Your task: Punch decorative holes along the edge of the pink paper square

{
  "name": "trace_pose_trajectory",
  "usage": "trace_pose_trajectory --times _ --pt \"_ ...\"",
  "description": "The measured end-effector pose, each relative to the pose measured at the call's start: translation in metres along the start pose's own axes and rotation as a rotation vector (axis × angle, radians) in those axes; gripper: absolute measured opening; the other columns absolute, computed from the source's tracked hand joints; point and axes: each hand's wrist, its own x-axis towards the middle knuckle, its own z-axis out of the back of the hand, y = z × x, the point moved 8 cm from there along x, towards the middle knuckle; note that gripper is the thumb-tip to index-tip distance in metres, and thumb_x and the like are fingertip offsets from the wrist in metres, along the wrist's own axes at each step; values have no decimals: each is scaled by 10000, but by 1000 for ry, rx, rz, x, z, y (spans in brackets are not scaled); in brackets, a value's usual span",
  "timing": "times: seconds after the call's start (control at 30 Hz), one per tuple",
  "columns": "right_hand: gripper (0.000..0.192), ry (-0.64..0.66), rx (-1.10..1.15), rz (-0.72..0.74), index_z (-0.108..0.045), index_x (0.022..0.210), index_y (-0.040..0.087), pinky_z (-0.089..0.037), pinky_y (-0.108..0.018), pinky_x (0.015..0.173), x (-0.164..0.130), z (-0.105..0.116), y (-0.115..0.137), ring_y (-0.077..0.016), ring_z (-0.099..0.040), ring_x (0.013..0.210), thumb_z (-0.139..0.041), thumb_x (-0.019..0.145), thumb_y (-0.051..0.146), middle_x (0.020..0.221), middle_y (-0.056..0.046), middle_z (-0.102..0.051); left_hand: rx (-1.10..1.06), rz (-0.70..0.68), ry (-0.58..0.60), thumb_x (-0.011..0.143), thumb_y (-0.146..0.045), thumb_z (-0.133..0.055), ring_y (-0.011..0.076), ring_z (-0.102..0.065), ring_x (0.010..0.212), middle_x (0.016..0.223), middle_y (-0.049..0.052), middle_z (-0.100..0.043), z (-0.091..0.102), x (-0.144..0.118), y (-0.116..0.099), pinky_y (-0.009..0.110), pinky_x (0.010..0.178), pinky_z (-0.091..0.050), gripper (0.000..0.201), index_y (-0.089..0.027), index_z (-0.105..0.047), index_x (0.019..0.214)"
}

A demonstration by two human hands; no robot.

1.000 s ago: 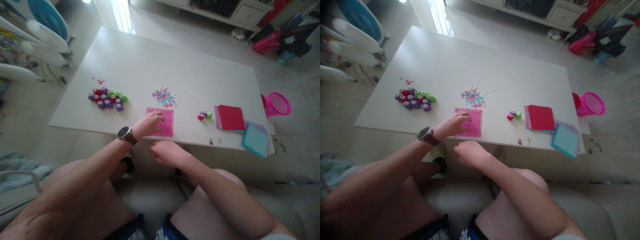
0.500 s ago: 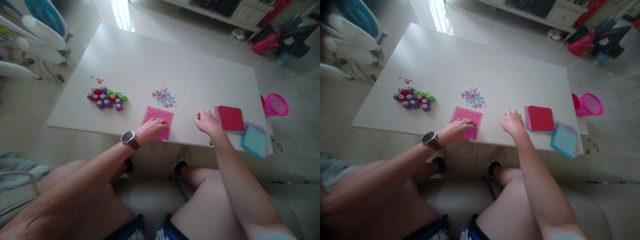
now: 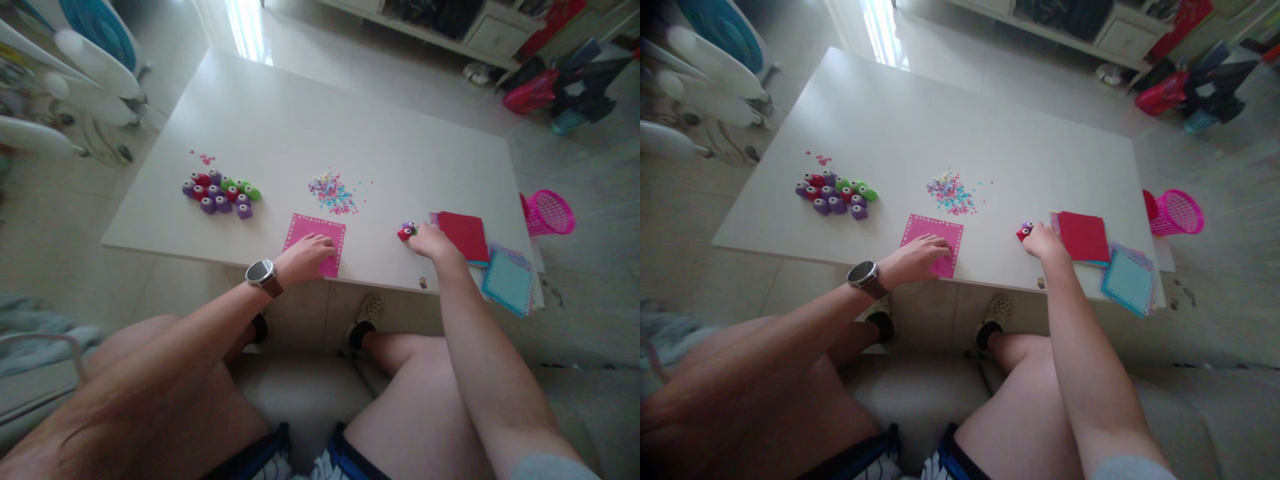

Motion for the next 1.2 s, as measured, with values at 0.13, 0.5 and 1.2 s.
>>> trace_pose_trajectory --times 0.13,0.5,1.2 --pt "556 -18 -12 -34 -607 1506 12 -481 -384 962 3 1 -2 -359 -652 1234 -624 1028 295 1549 -376 -523 -13 5 7 847 -203 -842 320 -650 1297 1357 133 -725 1 0 1 470 1187 -464 389 -187 -758 1227" --pt "317 113 -155 90 -793 1169 94 -516 -353 858 5 -10 -2 -293 -737 991 -565 951 61 1056 -207 -772 -100 -14 31 882 -131 -719 284 -652 1198 1198 107 -771 4 1 0 454 1136 -496 172 -206 -805 1011" --pt "169 308 388 730 -667 942 201 -498 -271 724 -65 -20 118 -189 -683 791 -736 827 98 832 -18 -727 -77 34 -13 1023 -152 -568 285 -648 1162 1179 128 -757 6 10 -2 502 1100 -530 166 -178 -733 1024"
